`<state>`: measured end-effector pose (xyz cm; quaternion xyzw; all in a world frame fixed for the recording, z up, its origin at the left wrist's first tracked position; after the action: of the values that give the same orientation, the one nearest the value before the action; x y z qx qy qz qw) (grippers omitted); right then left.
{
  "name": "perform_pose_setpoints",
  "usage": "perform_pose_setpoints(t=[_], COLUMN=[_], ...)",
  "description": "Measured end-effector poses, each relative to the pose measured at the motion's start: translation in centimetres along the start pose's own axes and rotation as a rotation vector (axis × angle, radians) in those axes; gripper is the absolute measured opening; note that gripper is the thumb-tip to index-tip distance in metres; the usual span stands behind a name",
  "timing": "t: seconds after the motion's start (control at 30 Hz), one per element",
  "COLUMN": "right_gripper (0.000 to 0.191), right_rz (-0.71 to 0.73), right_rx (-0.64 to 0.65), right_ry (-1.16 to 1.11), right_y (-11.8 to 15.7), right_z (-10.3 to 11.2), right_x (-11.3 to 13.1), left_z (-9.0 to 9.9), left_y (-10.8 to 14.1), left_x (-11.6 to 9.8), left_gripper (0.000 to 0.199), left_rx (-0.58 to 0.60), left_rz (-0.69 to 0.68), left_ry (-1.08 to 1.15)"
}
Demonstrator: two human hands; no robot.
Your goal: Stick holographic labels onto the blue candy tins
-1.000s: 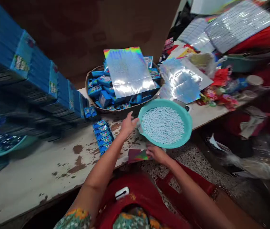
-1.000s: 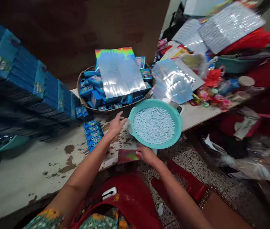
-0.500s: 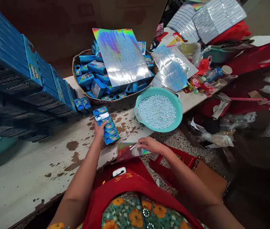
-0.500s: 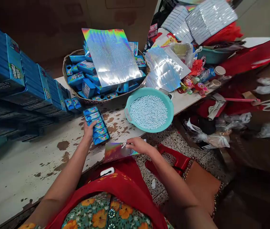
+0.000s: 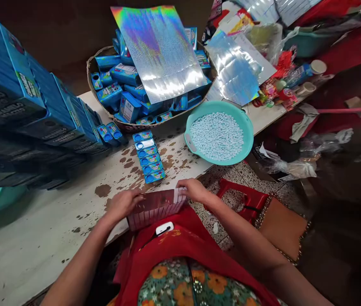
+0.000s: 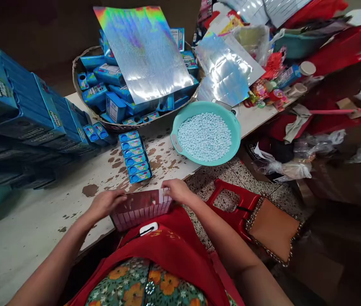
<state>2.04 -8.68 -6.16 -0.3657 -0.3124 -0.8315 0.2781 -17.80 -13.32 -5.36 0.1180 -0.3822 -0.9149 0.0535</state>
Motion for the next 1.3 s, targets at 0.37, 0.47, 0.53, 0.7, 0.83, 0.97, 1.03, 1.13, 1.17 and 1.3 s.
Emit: perform_pose_setpoints(t=[0.37,0.47,0.53,0.7,0.83,0.97,1.03,1.13,1.17,1.3], right_gripper=[0.016,0.017,0.017,0.024,0.034,0.042,0.043,0.036,0.032,0.015], right_rz=[0.002,0.046,0.044,0.052,0.209,0.321,0.353,0.421,0.437,0.437], right_rx=[-0.301,-0.332,-0.348,-0.486,-0.418,-0.303,-0.282,-0.258,-0.261,-0.285], right_ry=[-0.340,-0.310,-0.272,0.164,0.495,0.537,0.538,0.520,0.507,0.473], right_y=[-1.8,-1.7,-1.4,0.0,-0.5,-1.1,-1.0,-0.7,-0.6,-1.0], right_z=[-4.9,-4.2,-3.8,-1.8,-3.1,-5.7,-6.3,-6.7,-6.6,-5.9], right_x=[-2.0,-1.4,-1.1,1.7,5.7,6.6,6.6,6.9,7.1,7.5], left_z=[1.0,0.6,-0.1,-0.7,-0.9,-1.1,-0.9,-0.5,-0.4,-0.5], left_y=[0.0,-0.3,-1.2,-2.5,-2.1,-2.0,-2.0,-2.0,-2.0,-2.2], left_x=[3.4,-1.4,-3.0,-3.2,-2.8,-2.3,-2.1,-2.0,-2.0,-2.2], left_gripper=[0.036,0.034,0.033,0.035,0.036,0.037,0.036,0.035,0.035,0.034], left_rx=[-0.278,-0.256,-0.203,-0.181,-0.184,-0.173,-0.180,-0.204,-0.206,-0.176], left_rz=[0.010,-0.131,-0.118,-0.055,-0.076,-0.037,-0.017,-0.015,-0.022,-0.047], left_ry=[0.007,0.074,0.082,0.049,0.099,0.158,0.174,0.183,0.182,0.183])
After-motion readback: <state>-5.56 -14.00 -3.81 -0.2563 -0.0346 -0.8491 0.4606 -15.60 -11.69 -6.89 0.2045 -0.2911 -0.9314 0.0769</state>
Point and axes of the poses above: each hand's wrist, its own y-axis away from the middle knuckle, its own z-axis out of the back of the hand, x = y × z, the point moved 10 cm from there along -y, towards the middle knuckle, and after that the axes turned 13 degrees about z, right-handed, at the moved point
